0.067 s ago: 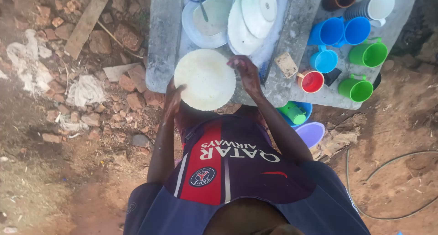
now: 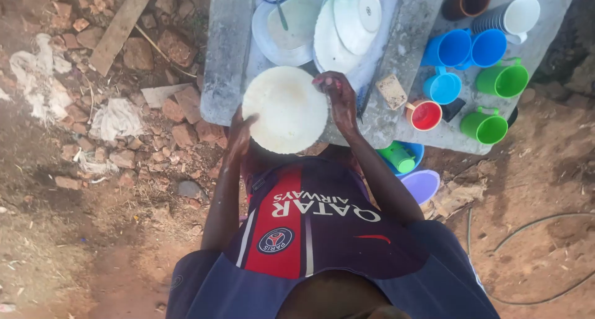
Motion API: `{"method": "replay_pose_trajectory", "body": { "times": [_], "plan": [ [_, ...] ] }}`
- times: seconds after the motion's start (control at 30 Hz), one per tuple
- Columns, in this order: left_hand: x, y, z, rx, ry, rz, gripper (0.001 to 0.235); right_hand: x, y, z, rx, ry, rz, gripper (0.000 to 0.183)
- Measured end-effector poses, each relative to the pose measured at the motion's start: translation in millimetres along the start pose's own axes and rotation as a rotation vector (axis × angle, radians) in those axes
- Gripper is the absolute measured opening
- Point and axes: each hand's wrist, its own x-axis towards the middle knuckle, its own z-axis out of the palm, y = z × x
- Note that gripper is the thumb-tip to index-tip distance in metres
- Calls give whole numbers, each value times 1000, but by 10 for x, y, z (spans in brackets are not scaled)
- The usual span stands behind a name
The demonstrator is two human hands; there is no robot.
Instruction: The person washes several white plates and bowls at an outdoor concrete sink using a red scrubbing sponge. They scrub the items with soapy water and place the cleaned dishes into a pile on the sink surface.
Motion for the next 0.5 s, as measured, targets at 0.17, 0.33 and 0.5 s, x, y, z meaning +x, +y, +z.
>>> {"method": "replay_pose_trajectory", "body": {
  "times": [0.17,0.33,0.5],
  "plan": [
    [-70,608,793,-354,-49,31,71,14,152,247,-355,-46,-327,33],
    [578,704,1216,-386,-56,120,72,347,444,457,396,-623,-259,76],
    [1004,641,1398,-410,-132,126,95,1055,98,92,-514,-374,-505,24]
  ]
}}
